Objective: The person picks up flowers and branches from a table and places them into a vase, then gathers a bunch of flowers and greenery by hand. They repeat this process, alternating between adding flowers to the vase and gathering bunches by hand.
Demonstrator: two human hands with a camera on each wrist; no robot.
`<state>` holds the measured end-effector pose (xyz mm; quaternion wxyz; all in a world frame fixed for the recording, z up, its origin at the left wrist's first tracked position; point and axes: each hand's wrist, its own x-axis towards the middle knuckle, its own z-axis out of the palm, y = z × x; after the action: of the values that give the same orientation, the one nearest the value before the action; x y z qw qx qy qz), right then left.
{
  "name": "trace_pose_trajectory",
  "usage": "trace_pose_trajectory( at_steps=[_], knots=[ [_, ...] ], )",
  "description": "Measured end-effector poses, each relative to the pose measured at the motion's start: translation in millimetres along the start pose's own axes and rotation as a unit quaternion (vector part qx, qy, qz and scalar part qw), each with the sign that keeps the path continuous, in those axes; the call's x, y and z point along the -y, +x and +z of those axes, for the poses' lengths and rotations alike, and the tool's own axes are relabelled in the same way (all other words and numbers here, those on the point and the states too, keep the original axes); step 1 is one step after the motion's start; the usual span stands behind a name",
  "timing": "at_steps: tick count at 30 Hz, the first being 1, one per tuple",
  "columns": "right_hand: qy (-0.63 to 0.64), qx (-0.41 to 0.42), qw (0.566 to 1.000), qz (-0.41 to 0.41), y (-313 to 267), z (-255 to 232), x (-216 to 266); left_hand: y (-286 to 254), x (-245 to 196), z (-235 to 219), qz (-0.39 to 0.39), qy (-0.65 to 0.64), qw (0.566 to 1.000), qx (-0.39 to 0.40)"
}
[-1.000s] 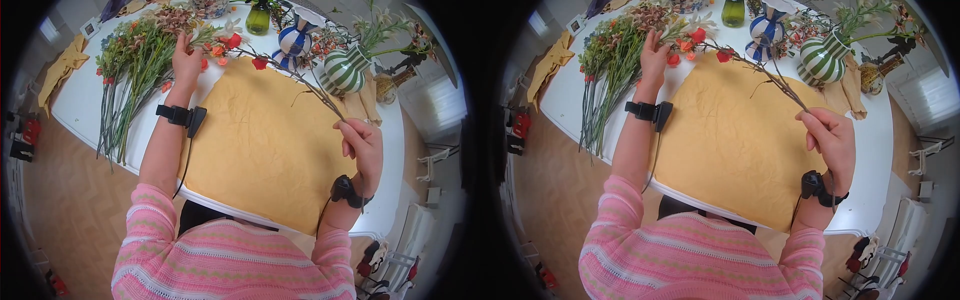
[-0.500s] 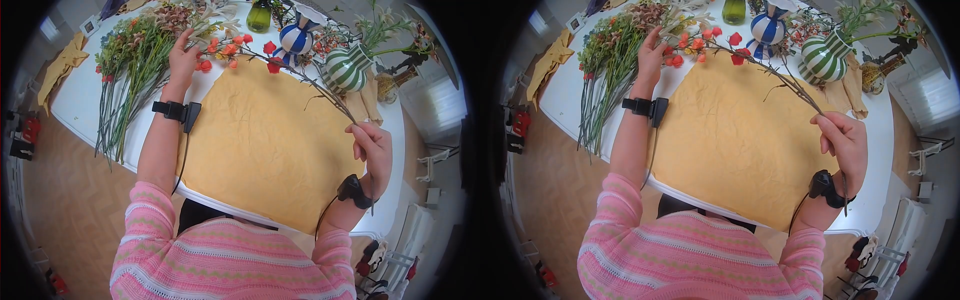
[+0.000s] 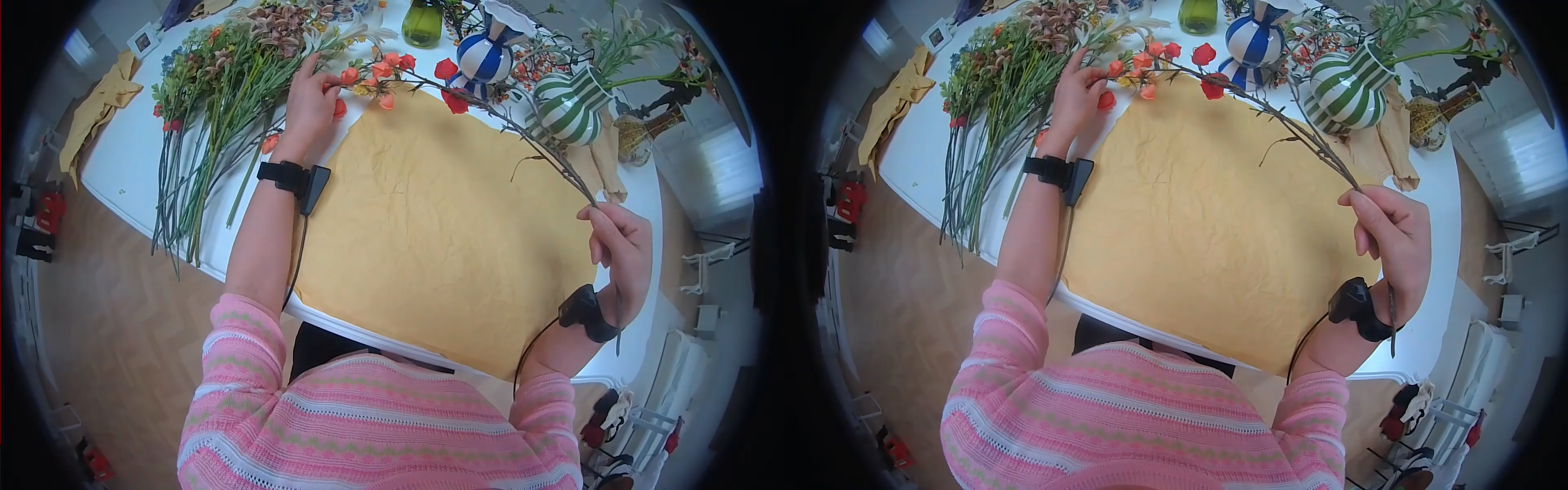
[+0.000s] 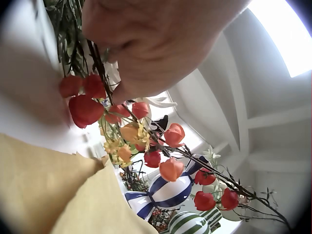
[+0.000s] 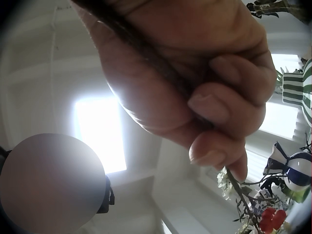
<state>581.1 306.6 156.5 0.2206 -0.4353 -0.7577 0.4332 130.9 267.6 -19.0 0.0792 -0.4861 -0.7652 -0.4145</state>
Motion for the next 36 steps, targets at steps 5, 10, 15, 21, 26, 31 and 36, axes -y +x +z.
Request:
trace_pose_trajectory(
  at_steps=[5, 10, 15, 21, 26, 31, 36],
  knots=[
    [-0.001, 0.018, 1.0, -0.001, 11.2, 20.3, -1.4, -0.9, -4.6, 0.7, 0.008, 0.0, 1.0, -0.008],
    [-0.005, 0.033, 0.999, 0.018, 26.6, 28.9, -10.2, -1.3, -9.5, -1.8, 0.037, -0.017, 0.999, -0.029],
    [-0.01, -0.003, 1.0, 0.006, 19.5, 3.5, -16.9, -0.3, -7.1, -2.2, 0.04, -0.038, 0.997, -0.059],
    [0.01, -0.063, 0.998, 0.0, 2.4, -27.9, -25.0, 2.3, -2.8, -2.4, 0.03, -0.092, 0.988, -0.118],
    [0.015, -0.05, 0.999, -0.012, -6.7, -35.5, -22.9, 1.8, -1.6, -0.6, 0.021, -0.067, 0.991, -0.112],
    [0.079, -0.036, 0.995, -0.047, -10.4, -41.8, -26.2, -2.2, -0.9, -2.0, 0.005, -0.016, 1.0, 0.004],
    [0.19, -0.026, 0.978, -0.087, 0.4, -30.4, -26.2, -9.2, -24.6, -12.7, -0.002, -0.035, 0.998, 0.043]
  ],
)
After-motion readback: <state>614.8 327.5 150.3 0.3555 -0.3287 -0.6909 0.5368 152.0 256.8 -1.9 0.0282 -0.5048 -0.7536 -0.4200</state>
